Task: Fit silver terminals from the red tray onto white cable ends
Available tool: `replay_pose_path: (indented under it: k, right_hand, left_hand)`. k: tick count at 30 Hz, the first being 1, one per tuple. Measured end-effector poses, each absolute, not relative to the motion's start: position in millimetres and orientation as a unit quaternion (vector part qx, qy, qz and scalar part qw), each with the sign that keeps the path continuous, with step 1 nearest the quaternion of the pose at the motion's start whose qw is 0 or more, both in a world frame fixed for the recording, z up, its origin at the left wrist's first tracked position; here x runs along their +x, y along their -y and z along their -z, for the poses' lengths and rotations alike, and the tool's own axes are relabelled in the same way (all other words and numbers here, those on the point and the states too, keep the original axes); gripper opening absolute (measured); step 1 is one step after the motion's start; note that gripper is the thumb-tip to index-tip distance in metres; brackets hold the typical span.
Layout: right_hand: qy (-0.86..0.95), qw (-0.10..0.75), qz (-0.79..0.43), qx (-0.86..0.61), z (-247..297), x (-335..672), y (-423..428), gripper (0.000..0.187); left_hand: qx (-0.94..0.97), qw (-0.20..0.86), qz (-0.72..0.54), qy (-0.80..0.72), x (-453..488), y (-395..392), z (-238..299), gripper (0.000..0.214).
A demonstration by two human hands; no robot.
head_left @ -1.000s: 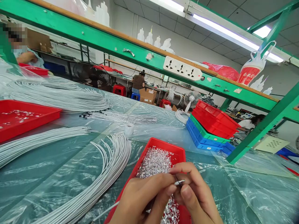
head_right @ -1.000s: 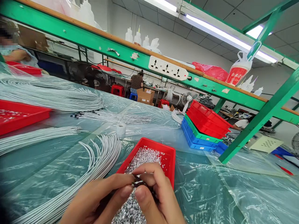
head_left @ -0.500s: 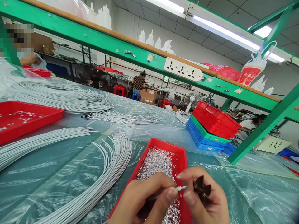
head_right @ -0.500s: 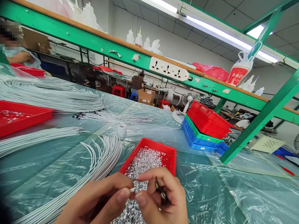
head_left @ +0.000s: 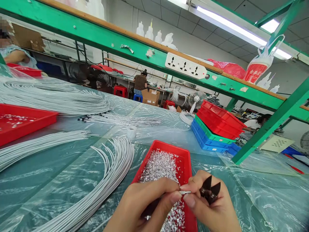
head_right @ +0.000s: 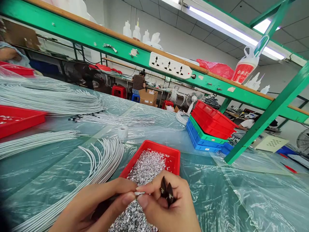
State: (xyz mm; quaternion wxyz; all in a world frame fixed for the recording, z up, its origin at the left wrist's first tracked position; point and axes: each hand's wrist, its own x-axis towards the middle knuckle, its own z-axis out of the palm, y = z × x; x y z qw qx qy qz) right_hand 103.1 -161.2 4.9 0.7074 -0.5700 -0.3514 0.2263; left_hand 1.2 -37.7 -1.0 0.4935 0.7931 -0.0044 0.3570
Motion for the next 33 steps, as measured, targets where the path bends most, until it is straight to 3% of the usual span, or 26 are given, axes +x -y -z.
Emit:
replay_pose_path:
  k: [7, 15, 33]
  right_hand:
    - [0.342, 0.727, -0.308, -0.51, -2, 112, 158, 0.014]
    - [0.361, 0.695, -0.26, -0.565, -11, 110, 157, 0.008]
    - [0.346, 0.683, -0.283, -0.577, -13, 113, 156, 0.008]
  left_hand:
    - [0.786, 0.538, -0.303, 0.004, 3, 36, 0, 0.03]
    - [0.776, 0.57, -0.269, -0.021, 2, 36, -1, 0.033]
    - [0.837, 0.445, -0.319, 0.013, 2, 30, 2, 0.026]
